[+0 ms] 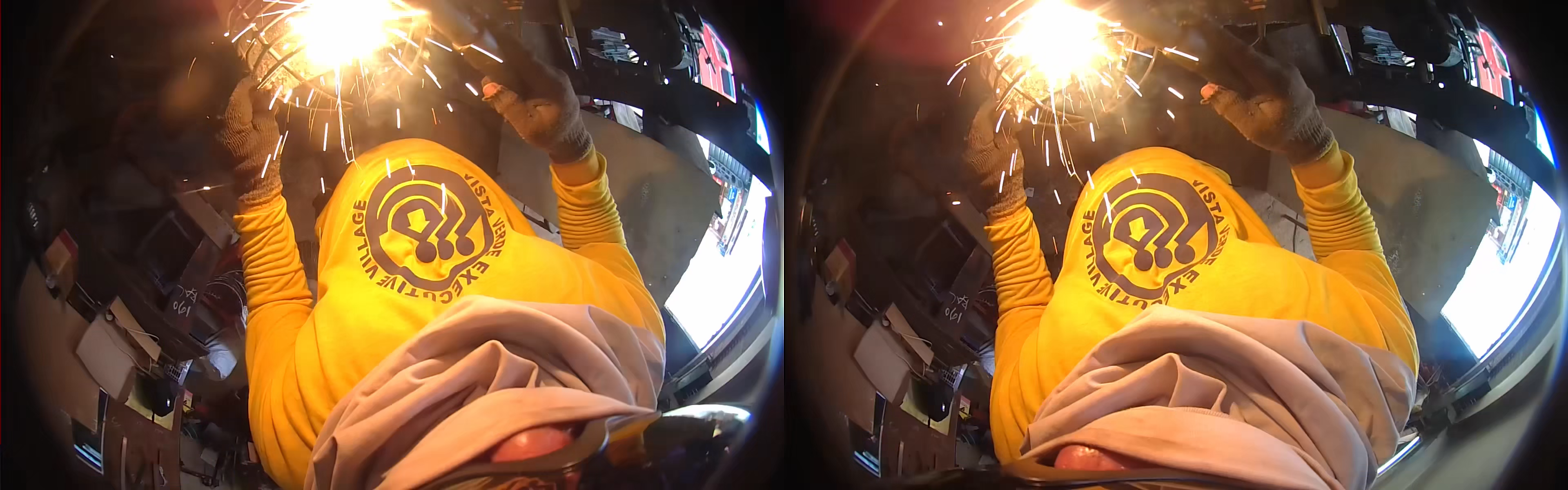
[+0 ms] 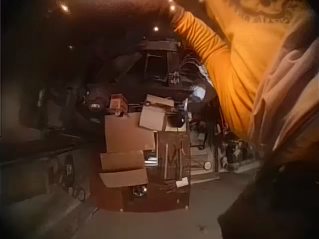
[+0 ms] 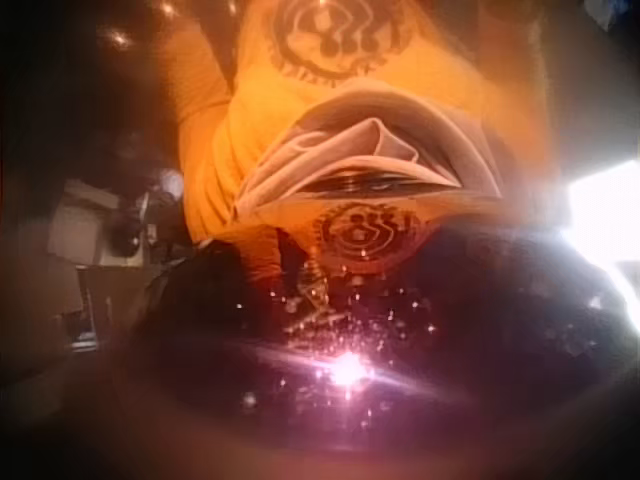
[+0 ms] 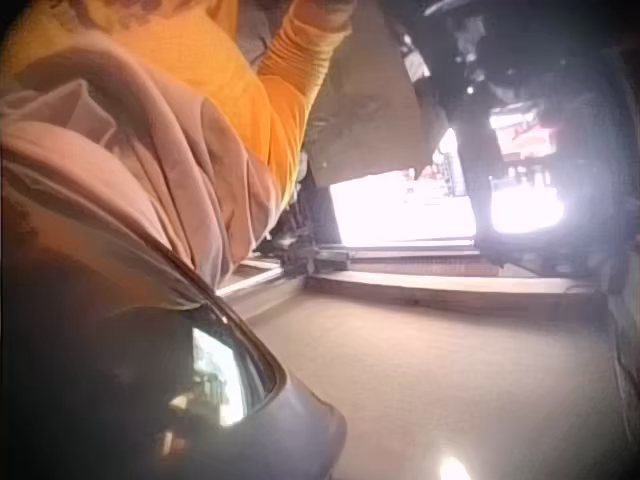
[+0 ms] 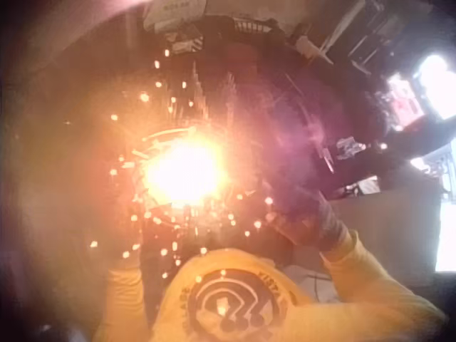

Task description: The person welds a circular metal wire cage on a workbench. They use a handheld welding tool to join metal wires together, frequently creating bright sparks during the process.

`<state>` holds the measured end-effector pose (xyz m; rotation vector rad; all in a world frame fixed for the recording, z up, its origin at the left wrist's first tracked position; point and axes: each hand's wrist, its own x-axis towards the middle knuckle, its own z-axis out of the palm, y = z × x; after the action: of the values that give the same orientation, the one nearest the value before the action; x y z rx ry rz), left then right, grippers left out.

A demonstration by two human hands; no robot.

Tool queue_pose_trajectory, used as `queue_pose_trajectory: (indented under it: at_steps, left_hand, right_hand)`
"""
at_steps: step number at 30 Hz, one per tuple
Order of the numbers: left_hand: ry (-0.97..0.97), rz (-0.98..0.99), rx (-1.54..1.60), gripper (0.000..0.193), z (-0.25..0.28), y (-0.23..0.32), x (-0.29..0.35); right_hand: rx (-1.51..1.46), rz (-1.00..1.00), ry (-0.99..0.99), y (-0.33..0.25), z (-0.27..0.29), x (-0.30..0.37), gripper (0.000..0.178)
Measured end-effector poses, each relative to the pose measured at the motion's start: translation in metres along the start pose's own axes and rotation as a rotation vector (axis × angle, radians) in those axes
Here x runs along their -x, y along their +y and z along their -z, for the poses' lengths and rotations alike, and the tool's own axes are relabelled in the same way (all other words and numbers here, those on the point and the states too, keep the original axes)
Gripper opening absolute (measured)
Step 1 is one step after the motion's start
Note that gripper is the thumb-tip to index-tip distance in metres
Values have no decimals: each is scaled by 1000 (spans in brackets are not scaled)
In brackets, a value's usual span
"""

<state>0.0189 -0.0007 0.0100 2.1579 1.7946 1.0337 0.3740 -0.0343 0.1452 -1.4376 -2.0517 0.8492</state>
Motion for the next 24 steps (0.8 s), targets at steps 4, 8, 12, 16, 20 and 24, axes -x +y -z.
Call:
queue_pose_trajectory:
  at_steps: [4,8,12,16,20,24]
  left_hand:
    - [138,-348,25,25,0,-8,0]
    - [96,-177,-50,31,-8,-11,5]
    - [46,14,-125,39,-26,-30,15]
    - [171,-215,-252,28,-22,-31,10]
    - [244,-101,272,18,-22,-19,5]
    - [171,-146,130,17,-18,-20,4]
  right_hand:
    - [444,28,33,-6,5,-6,71]
    - [415,84,-12,7,5,-1,70]
    - [343,66,-30,7,3,2,74]
    - [179,-98,-35,4,3,3,77]
    - [188,-91,-25,4,2,4,75]
    - [183,-99,-18,5,1,4,73]
